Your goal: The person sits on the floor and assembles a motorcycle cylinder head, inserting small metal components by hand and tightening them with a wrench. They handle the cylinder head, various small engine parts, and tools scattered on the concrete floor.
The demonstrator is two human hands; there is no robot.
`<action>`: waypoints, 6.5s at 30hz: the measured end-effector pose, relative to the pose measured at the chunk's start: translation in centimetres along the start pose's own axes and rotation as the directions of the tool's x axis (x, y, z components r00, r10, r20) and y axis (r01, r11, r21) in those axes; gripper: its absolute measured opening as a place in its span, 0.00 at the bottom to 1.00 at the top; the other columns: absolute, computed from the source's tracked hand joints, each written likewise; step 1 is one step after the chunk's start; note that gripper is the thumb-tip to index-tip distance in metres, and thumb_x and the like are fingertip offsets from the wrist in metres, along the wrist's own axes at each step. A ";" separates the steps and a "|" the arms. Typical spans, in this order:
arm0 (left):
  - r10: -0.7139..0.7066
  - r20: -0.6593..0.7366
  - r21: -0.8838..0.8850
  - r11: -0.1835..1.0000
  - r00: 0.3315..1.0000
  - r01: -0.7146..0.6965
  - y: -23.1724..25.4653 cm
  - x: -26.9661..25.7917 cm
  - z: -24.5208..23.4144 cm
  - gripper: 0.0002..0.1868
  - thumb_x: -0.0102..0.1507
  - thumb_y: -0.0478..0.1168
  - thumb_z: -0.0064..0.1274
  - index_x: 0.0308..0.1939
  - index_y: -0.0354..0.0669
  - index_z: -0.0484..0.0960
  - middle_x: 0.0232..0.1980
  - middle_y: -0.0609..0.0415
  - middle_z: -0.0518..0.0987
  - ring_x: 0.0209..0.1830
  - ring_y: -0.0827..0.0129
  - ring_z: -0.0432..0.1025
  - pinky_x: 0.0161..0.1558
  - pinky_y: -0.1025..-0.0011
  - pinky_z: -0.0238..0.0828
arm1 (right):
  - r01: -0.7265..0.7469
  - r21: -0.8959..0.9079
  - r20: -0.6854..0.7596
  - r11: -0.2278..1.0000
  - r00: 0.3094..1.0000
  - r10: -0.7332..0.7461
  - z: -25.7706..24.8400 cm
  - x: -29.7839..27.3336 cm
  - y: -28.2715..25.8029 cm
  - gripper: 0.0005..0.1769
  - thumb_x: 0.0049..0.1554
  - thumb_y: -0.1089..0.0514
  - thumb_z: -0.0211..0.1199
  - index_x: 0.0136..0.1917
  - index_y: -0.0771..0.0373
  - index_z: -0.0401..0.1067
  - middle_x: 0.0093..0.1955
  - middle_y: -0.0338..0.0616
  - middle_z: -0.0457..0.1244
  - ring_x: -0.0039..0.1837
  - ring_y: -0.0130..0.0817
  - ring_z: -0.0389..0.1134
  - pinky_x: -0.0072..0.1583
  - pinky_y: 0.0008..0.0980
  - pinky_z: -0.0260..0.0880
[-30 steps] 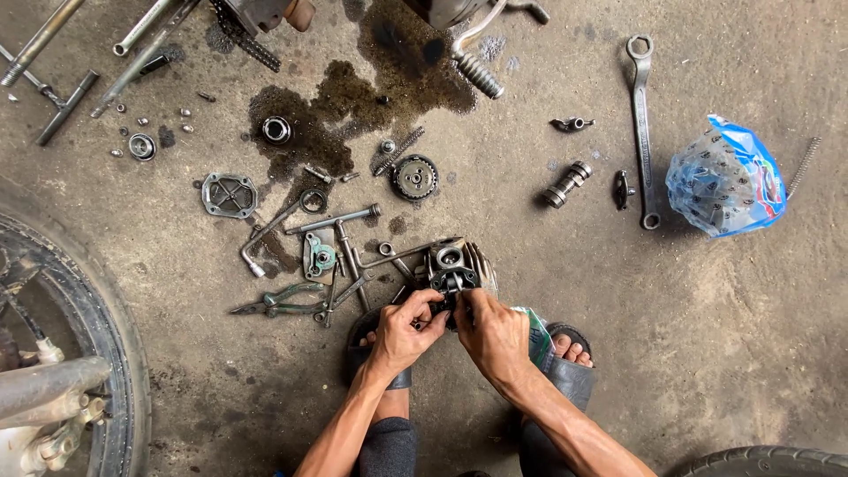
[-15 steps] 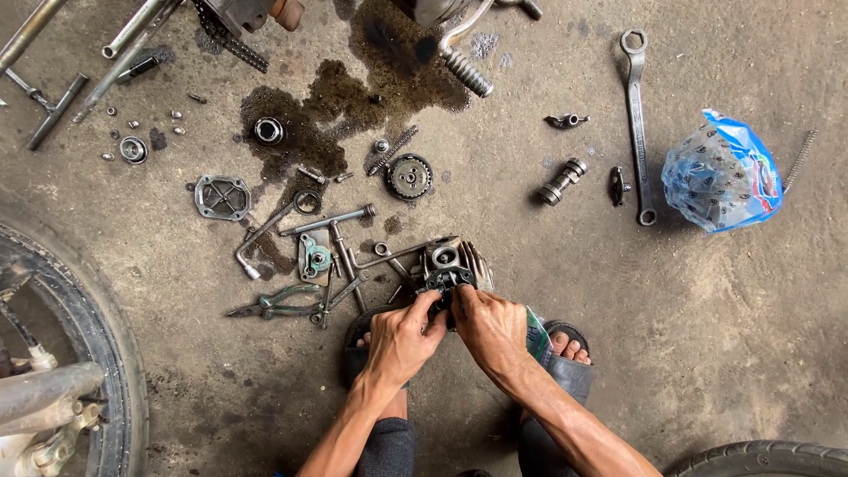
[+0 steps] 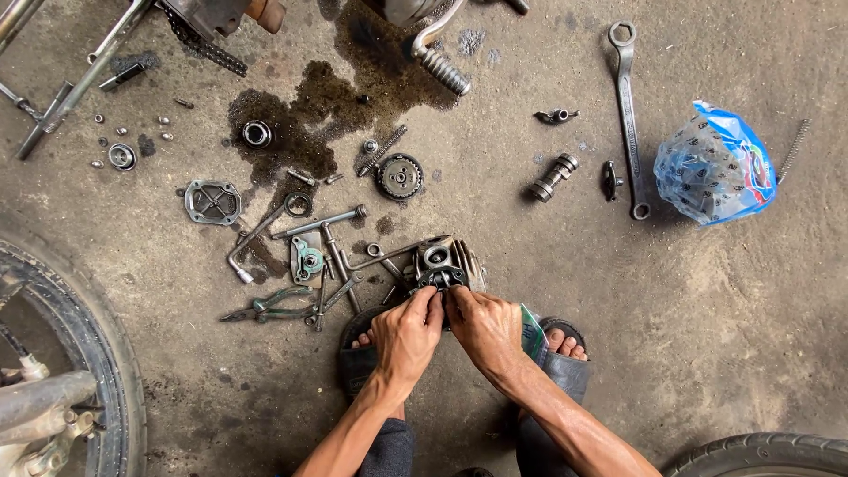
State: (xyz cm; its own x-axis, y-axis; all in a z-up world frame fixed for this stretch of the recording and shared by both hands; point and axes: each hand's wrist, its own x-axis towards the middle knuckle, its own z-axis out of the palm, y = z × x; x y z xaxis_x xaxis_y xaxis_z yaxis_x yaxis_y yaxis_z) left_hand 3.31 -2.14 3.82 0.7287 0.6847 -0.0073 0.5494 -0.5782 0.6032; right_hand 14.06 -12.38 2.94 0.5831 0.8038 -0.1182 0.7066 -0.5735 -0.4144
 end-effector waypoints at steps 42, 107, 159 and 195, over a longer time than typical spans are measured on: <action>-0.517 0.617 -0.786 -0.372 0.593 0.494 -1.4 -0.6 -8.3 0.11 0.66 0.25 0.48 0.53 0.30 0.75 0.50 0.33 0.81 0.51 0.42 0.79 0.50 0.58 0.81 | -0.066 -0.125 0.243 0.990 0.965 0.095 0.8 -0.3 0.4 0.12 0.63 0.43 0.58 0.43 0.49 0.67 0.32 0.36 0.69 0.30 0.46 0.68 0.29 0.46 0.60; -0.354 0.326 -0.881 0.223 0.876 0.418 -7.1 -0.8 0.4 0.08 0.68 0.34 0.54 0.49 0.31 0.81 0.36 0.39 0.84 0.32 0.58 0.82 0.38 0.70 0.83 | -0.039 -0.183 0.173 0.982 0.982 0.072 0.6 -0.6 0.1 0.09 0.62 0.43 0.58 0.44 0.46 0.69 0.33 0.39 0.68 0.34 0.51 0.70 0.32 0.48 0.60; -0.276 0.386 -0.915 0.007 0.880 0.404 -7.8 -1.6 0.7 0.05 0.71 0.33 0.52 0.49 0.33 0.77 0.37 0.38 0.82 0.33 0.57 0.80 0.40 0.68 0.83 | -0.136 -0.351 0.113 0.926 0.976 0.186 0.8 -0.7 -0.5 0.12 0.61 0.35 0.60 0.48 0.38 0.77 0.36 0.42 0.71 0.40 0.49 0.74 0.41 0.45 0.71; -0.193 0.451 -0.774 0.403 0.872 0.489 -7.1 0.9 -0.9 0.10 0.69 0.39 0.52 0.48 0.34 0.80 0.32 0.44 0.83 0.26 0.62 0.80 0.35 0.72 0.81 | -0.007 -0.119 0.151 0.993 0.988 0.025 0.3 -0.3 -0.1 0.12 0.63 0.45 0.58 0.41 0.50 0.67 0.28 0.38 0.64 0.28 0.43 0.65 0.29 0.45 0.59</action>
State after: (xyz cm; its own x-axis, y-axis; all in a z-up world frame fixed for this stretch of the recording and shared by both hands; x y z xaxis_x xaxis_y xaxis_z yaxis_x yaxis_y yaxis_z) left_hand -0.36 2.99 0.23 0.7132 0.5087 -0.4823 0.2614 0.4454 0.8563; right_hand 13.68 -12.53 2.70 0.5333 0.8040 -0.2631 0.7454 -0.5937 -0.3032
